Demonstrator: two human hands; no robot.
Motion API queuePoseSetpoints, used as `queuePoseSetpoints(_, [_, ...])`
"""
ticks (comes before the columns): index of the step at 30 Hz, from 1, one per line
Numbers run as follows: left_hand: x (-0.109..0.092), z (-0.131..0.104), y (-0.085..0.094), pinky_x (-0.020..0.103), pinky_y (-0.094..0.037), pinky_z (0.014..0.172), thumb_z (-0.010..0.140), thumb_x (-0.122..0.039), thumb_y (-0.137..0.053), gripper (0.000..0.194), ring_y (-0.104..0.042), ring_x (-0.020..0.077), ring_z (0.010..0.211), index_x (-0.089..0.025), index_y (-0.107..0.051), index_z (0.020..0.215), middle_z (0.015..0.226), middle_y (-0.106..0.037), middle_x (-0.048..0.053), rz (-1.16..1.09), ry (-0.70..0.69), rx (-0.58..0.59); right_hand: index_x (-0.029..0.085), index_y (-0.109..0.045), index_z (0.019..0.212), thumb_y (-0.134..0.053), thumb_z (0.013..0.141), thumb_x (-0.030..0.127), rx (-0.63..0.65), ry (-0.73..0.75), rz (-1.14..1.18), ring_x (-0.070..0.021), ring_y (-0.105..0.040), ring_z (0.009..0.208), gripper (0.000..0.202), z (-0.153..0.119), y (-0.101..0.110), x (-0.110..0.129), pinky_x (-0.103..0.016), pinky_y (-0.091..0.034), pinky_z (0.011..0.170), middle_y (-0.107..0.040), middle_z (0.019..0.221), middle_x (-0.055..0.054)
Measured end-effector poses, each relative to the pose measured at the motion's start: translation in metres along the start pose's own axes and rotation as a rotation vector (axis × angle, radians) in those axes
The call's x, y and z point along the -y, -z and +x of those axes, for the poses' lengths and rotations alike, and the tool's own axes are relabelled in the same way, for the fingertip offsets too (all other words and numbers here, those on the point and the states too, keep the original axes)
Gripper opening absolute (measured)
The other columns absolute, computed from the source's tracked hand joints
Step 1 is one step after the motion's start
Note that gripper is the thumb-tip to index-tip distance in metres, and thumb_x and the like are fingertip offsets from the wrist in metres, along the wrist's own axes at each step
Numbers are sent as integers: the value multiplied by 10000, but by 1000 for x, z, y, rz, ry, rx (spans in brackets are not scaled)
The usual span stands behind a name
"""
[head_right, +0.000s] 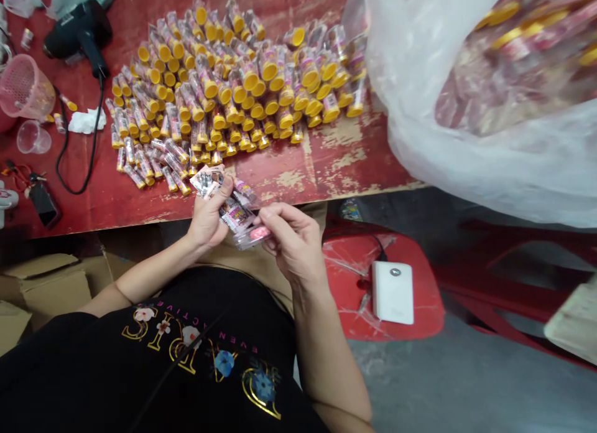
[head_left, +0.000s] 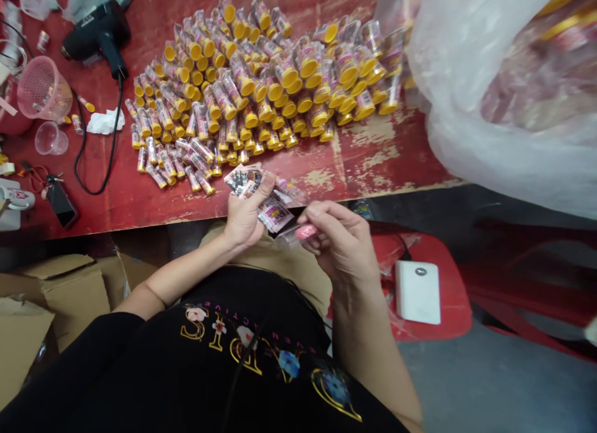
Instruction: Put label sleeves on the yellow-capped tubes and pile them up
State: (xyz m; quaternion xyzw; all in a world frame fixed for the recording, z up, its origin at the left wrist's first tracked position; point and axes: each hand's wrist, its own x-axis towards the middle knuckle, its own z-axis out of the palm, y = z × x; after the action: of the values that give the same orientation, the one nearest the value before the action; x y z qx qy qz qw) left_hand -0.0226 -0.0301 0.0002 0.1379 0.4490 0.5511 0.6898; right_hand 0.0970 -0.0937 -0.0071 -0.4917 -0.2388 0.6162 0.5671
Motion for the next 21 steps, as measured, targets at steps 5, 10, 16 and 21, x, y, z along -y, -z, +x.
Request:
queuePoseSetpoints(5, [0,2,-1,282,-508,915,757,-191,-869,254,-642,99,806,-194,-659,900,829,-658,-46,-46,57,-23,214,-659,871,-826,808,477,-172,276,54,-44,-427,401,318,-4,-1,-2,-166,-365,343,-512,576,76])
queuePoseSetpoints(10, [1,2,2,311,-493,996,719,-208,-901,282,-683,131,935,-187,-674,886,854,-681,-36,-15,40,-35,217,-681,858,-869,756,476,-348,372,52,-45,-495,436,336,-2,-1,-6,-191,-504,385,-594,654,65])
queuePoseSetpoints(16, [3,2,5,312,-522,967,649,-266,-953,364,-680,126,897,-187,-684,882,837,-677,-38,-27,28,17,209,-718,875,-858,781,437,-359,404,-3,-63,-544,465,284,-6,2,-7,-209,-555,427,-608,635,59])
queuePoseSetpoints(21, [6,0,7,301,-511,962,694,-259,-924,282,-672,127,913,-181,-689,828,828,-678,-36,75,-21,37,245,-771,1080,-746,905,366,-341,429,-148,-110,-678,650,214,-16,5,-7,-324,-683,670,-736,875,-13])
